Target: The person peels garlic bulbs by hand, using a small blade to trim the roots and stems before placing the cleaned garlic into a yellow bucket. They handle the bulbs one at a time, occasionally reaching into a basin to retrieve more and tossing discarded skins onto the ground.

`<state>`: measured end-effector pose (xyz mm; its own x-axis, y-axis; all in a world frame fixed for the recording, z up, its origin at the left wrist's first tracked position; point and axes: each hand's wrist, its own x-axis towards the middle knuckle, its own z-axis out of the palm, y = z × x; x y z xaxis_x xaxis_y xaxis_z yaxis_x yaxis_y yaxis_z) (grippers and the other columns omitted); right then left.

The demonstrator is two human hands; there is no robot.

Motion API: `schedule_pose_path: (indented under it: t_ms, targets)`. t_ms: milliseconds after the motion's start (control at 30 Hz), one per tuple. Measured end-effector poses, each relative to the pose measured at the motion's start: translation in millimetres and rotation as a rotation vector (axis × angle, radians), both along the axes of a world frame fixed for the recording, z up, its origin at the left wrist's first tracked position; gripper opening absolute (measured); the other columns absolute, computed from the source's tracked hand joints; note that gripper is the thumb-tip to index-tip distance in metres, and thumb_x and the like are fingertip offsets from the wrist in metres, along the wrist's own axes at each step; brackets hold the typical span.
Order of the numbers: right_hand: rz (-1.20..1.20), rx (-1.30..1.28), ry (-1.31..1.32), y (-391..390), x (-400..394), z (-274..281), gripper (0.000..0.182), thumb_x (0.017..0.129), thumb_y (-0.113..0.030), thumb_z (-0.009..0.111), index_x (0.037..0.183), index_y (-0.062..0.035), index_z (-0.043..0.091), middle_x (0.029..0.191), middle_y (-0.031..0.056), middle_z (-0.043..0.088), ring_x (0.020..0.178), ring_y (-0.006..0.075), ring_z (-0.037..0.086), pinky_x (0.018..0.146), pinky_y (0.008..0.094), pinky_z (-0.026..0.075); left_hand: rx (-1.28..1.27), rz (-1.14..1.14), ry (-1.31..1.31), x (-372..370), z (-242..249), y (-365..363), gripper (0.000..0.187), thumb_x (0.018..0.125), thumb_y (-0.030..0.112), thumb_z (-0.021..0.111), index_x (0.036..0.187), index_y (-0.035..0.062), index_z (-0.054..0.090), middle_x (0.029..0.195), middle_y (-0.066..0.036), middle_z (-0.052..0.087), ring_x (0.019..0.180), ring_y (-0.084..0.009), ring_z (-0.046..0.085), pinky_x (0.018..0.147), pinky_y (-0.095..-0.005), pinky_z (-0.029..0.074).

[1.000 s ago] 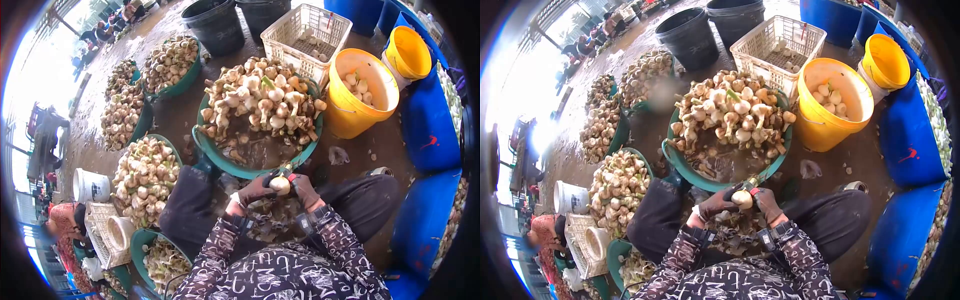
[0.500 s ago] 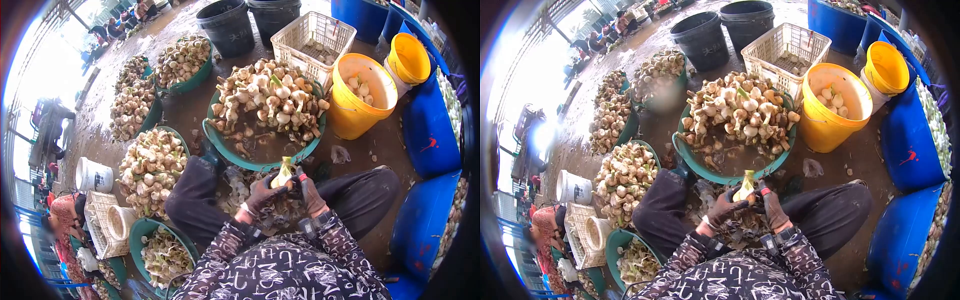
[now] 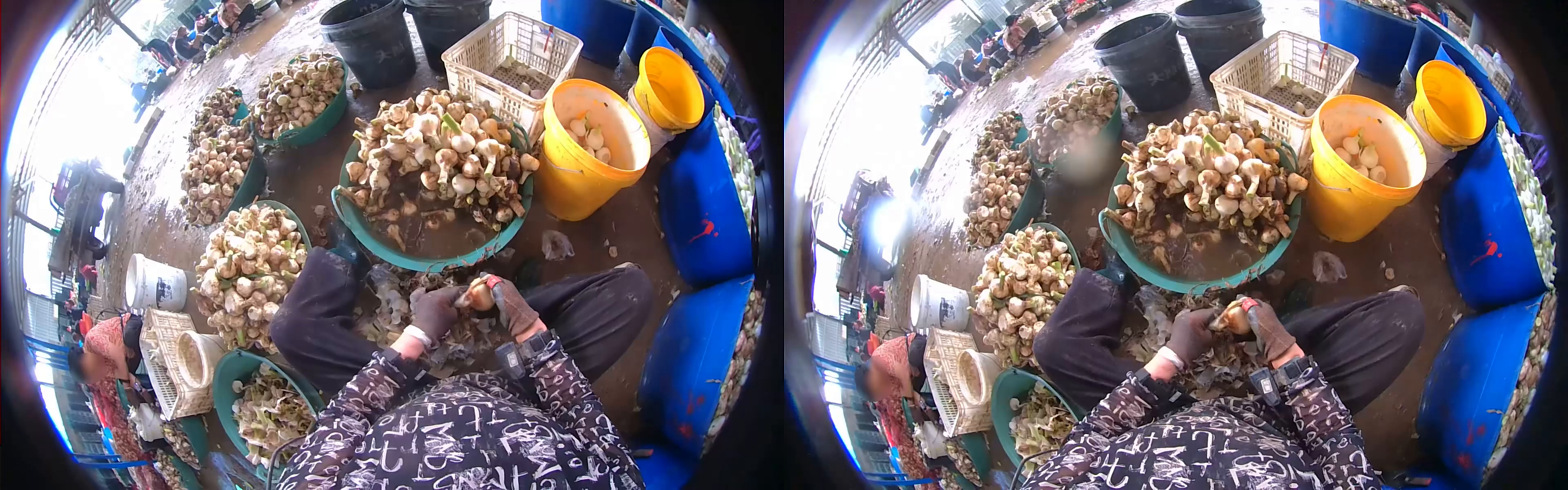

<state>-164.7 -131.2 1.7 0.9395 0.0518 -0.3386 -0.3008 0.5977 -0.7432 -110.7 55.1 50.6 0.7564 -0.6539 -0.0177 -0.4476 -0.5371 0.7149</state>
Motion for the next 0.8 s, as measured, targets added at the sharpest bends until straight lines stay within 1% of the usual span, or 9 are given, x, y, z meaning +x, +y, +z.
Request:
schedule_pose_path:
  t_ms: [167, 233, 267, 367, 567, 633, 667, 733, 800]
  targets:
    - [0.117, -0.314, -0.121, 0, 0, 113, 0.038, 0.086, -0.024, 0.059, 0.114, 0.0015, 0.055, 0.108, 0.0092, 0.060, 0.098, 0.0181, 0.058, 0.087, 0.0302, 0.047, -0.435, 0.420, 1.104, 14, 32, 9, 0.019, 0.085, 0.011, 0.063, 0.103, 0.0040, 0.064, 0.092, -0.007, 0.067, 0.082, -0.0151, 0.062, 0.074, -0.0304, 0.049]
    - [0.069, 0.103, -0.034, -3, 0, 98, 0.043, 0.082, -0.024, 0.061, 0.115, 0.0034, 0.055, 0.114, 0.0124, 0.058, 0.103, 0.0195, 0.056, 0.092, 0.0318, 0.045, -0.438, -0.299, -0.225, 32, 4, 23, 0.021, 0.087, 0.015, 0.061, 0.105, 0.0040, 0.063, 0.102, -0.007, 0.064, 0.093, -0.0177, 0.061, 0.082, -0.0309, 0.047]
    - [0.105, -0.017, -0.114, -3, -1, 97, 0.047, 0.082, -0.026, 0.062, 0.117, 0.0036, 0.054, 0.115, 0.0116, 0.058, 0.103, 0.0182, 0.056, 0.091, 0.0312, 0.045, -0.492, -0.042, 0.261, 18, 5, 33, 0.024, 0.087, 0.015, 0.061, 0.109, 0.0056, 0.061, 0.108, -0.009, 0.062, 0.102, -0.0207, 0.058, 0.088, -0.0324, 0.045]
    - [0.117, 0.037, -0.129, 2, 2, 104, 0.051, 0.079, -0.025, 0.066, 0.120, 0.0023, 0.052, 0.118, 0.0112, 0.057, 0.107, 0.0189, 0.054, 0.095, 0.0319, 0.042, -0.618, 0.023, 0.310, 18, 3, 31, 0.031, 0.087, 0.015, 0.061, 0.116, 0.0053, 0.058, 0.110, -0.010, 0.063, 0.102, -0.0214, 0.059, 0.088, -0.0320, 0.046]
    - [0.159, -1.355, -0.622, 29, 2, 100, 0.036, 0.069, -0.003, 0.066, 0.104, -0.0042, 0.061, 0.110, 0.0146, 0.059, 0.106, 0.0307, 0.053, 0.091, 0.0385, 0.042, -0.143, -0.080, 0.180, 18, 9, 41, 0.037, 0.088, 0.015, 0.059, 0.122, 0.0031, 0.054, 0.113, -0.012, 0.062, 0.100, -0.0223, 0.061, 0.084, -0.0326, 0.048]
    - [-0.010, -1.219, -0.573, 30, 6, 74, 0.024, 0.074, -0.002, 0.063, 0.098, -0.0027, 0.062, 0.099, 0.0095, 0.062, 0.096, 0.0235, 0.057, 0.081, 0.0350, 0.046, -0.218, 0.111, 0.054, 16, -4, 37, 0.036, 0.078, 0.025, 0.069, 0.110, 0.0114, 0.061, 0.099, -0.009, 0.067, 0.085, -0.0251, 0.065, 0.071, -0.0343, 0.051]
    - [-0.161, -0.837, -0.265, 25, 9, 57, 0.020, 0.078, -0.003, 0.061, 0.098, -0.0027, 0.062, 0.093, 0.0056, 0.062, 0.089, 0.0185, 0.058, 0.077, 0.0311, 0.046, -0.720, 0.363, 0.777, 9, 52, 23, 0.034, 0.083, 0.030, 0.067, 0.109, 0.0087, 0.062, 0.097, -0.003, 0.066, 0.084, -0.0139, 0.062, 0.069, -0.0272, 0.049]
    - [-0.373, -0.173, 0.149, 22, 12, 57, 0.010, 0.089, -0.010, 0.057, 0.092, -0.0028, 0.063, 0.079, -0.0028, 0.059, 0.071, 0.0068, 0.054, 0.064, 0.0230, 0.044, -0.673, 0.278, 0.761, 7, 35, 37, 0.035, 0.085, 0.032, 0.066, 0.109, 0.0070, 0.062, 0.097, -0.001, 0.064, 0.084, -0.0105, 0.059, 0.070, -0.0242, 0.047]
    - [-0.459, -0.193, 0.166, 19, 15, 45, 0.011, 0.089, -0.013, 0.058, 0.091, -0.0029, 0.063, 0.079, -0.0022, 0.060, 0.070, 0.0071, 0.054, 0.062, 0.0234, 0.044, -0.588, 0.200, 0.777, 7, 41, 44, 0.036, 0.086, 0.031, 0.066, 0.107, 0.0028, 0.061, 0.097, 0.000, 0.062, 0.084, -0.0085, 0.055, 0.075, -0.0211, 0.043]
